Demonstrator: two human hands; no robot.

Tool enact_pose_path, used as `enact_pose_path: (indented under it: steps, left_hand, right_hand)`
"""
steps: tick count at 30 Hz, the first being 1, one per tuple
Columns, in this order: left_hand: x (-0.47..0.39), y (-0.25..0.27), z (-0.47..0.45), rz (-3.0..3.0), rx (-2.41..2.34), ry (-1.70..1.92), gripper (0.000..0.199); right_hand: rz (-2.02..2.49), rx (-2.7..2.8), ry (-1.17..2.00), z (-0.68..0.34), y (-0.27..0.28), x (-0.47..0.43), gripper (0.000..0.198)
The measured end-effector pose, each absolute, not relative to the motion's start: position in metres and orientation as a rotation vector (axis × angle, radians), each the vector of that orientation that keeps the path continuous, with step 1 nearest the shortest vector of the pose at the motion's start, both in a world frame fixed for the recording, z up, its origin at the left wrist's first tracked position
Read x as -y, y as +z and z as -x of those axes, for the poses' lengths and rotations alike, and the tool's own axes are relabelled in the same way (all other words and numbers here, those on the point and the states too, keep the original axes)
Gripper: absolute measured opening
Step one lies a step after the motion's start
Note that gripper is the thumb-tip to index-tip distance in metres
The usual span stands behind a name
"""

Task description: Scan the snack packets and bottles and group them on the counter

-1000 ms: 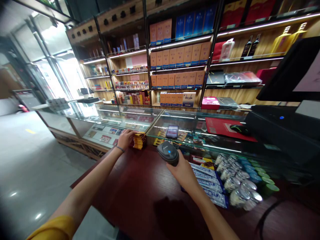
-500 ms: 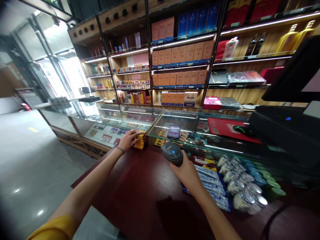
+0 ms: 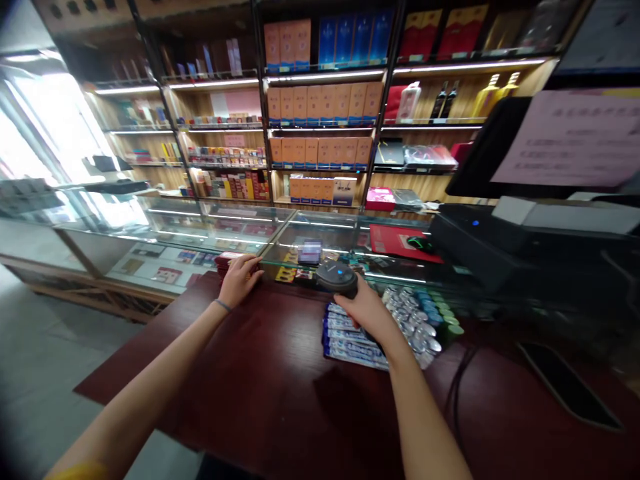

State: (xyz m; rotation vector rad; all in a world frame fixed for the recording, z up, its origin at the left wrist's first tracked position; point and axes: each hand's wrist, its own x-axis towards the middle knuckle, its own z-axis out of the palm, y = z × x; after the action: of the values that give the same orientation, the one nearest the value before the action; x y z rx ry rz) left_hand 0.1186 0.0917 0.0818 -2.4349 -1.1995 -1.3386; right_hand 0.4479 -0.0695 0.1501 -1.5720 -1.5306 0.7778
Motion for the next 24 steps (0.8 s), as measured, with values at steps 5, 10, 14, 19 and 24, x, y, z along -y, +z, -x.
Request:
enact_pose_path:
  steps: [5,10,14,19,24]
  left_hand:
    - [-0.079,0.072,-0.186,2.587,1.077,-1.493,0.033]
    - [-0.07,0.057,-0.256,2.859,0.987,-1.588,0.033]
    - [-0.066,0.044,-0.307,3.066,0.891,-1.656,0.035]
    - [-0.066,0.031,-0.356,3.187,0.747,-1.533,0.032]
    - [-0.073,0.024,-0.386,3.277,0.678,-1.406,0.023]
  right_hand:
    - [1.611,1.484,0.762,-0.482,0.164,0.086,0.04]
    - [1.623,1.396,0.826,-0.514,0.169,0.101,0.035]
    - [1.644,1.338,0.825,-0.539,0.167,0.112,0.026]
    - [1.668,1.361,0.827,-0.558,0.167,0.119,0.019]
    - [1.706,1.32,0.833,-0.561,0.17,0.119,0.017]
